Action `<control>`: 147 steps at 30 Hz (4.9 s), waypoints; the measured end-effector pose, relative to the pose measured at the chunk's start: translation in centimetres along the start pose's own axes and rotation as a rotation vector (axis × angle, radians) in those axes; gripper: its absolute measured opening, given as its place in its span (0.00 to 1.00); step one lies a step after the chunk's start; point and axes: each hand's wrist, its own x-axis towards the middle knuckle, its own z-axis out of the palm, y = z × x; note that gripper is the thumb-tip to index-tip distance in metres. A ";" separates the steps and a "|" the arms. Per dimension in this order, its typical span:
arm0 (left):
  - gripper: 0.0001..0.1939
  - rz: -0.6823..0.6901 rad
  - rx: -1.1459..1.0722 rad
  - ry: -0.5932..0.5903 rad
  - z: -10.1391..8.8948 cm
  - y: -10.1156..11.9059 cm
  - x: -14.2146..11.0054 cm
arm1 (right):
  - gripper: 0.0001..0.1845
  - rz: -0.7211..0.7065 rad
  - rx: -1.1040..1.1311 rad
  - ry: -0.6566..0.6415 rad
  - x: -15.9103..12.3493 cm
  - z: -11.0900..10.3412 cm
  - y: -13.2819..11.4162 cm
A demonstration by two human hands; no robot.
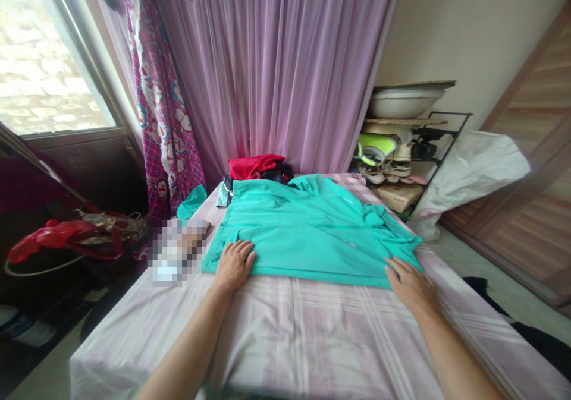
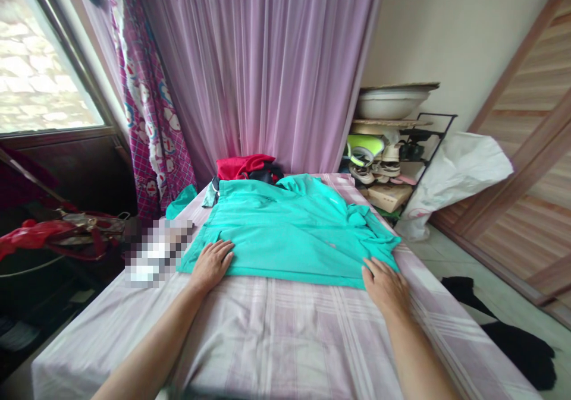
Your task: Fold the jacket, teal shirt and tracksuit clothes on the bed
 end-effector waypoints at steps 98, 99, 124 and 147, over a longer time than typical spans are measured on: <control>0.23 0.035 -0.036 0.080 1.1 -1.0 0.4 | 0.20 -0.062 0.107 0.152 -0.3 0.2 0.1; 0.23 0.036 -0.036 0.082 1.1 -1.0 0.4 | 0.20 -0.053 0.105 0.162 -0.4 0.1 0.0; 0.23 0.040 -0.037 0.045 0.9 -1.0 0.3 | 0.20 -0.044 0.059 0.095 -0.4 0.0 0.1; 0.25 0.038 0.069 -0.061 0.5 -0.5 0.2 | 0.31 -0.465 0.141 -0.418 3.6 -2.5 -20.4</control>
